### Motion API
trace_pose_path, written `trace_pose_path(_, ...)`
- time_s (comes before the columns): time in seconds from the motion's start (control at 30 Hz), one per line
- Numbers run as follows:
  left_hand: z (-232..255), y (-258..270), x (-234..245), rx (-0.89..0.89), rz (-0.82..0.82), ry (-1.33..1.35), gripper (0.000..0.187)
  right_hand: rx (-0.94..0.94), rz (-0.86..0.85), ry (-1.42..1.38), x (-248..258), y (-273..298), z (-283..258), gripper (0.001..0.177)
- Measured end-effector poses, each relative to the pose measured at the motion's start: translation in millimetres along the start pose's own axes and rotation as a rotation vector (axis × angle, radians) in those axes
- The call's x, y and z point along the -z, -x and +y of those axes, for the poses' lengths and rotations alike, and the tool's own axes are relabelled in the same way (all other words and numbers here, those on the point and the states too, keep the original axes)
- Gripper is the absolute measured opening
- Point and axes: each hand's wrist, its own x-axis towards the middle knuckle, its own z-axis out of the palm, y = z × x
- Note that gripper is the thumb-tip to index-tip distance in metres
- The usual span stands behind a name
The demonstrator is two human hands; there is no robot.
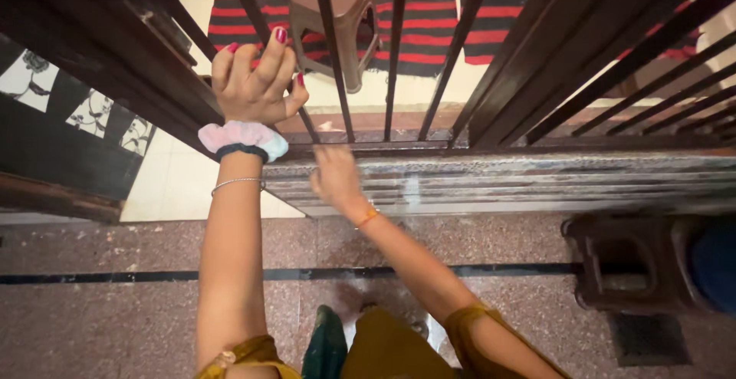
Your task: The person wipes the horizontal bars and frame of a metal gate with a small cloth.
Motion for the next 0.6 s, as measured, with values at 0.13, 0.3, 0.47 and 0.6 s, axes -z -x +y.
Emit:
trace_pose_path(0.13, 1.7, -1.5, 2.1, 0.006, -0.029, -0.015, 0.038, 0.064, -0.178, -0.031, -28.4, -22.4, -42.9, 0.034)
trace_pose_path(0.3, -0.2, -2.8, 5.1, -0.018, -0.034, -0.049, 0.040, 0.299, 0.007, -0.153, -36.5, -46.3, -67.6, 0.037)
trace_pose_path(0.47, -1.3, -2.2, 4.8, -0.024, -0.081, -0.033, 0.037, 0.009, -0.667, 0.139, -54.3, -40.8, -39.2, 0.015)
trace_pose_path(0.6, -2.7, -4.4, 3.0, -0.030, -0.019, -0.036, 0.041, 0.236, -0.004, -0.288, -50.6, -15.0, -4.7, 0.034)
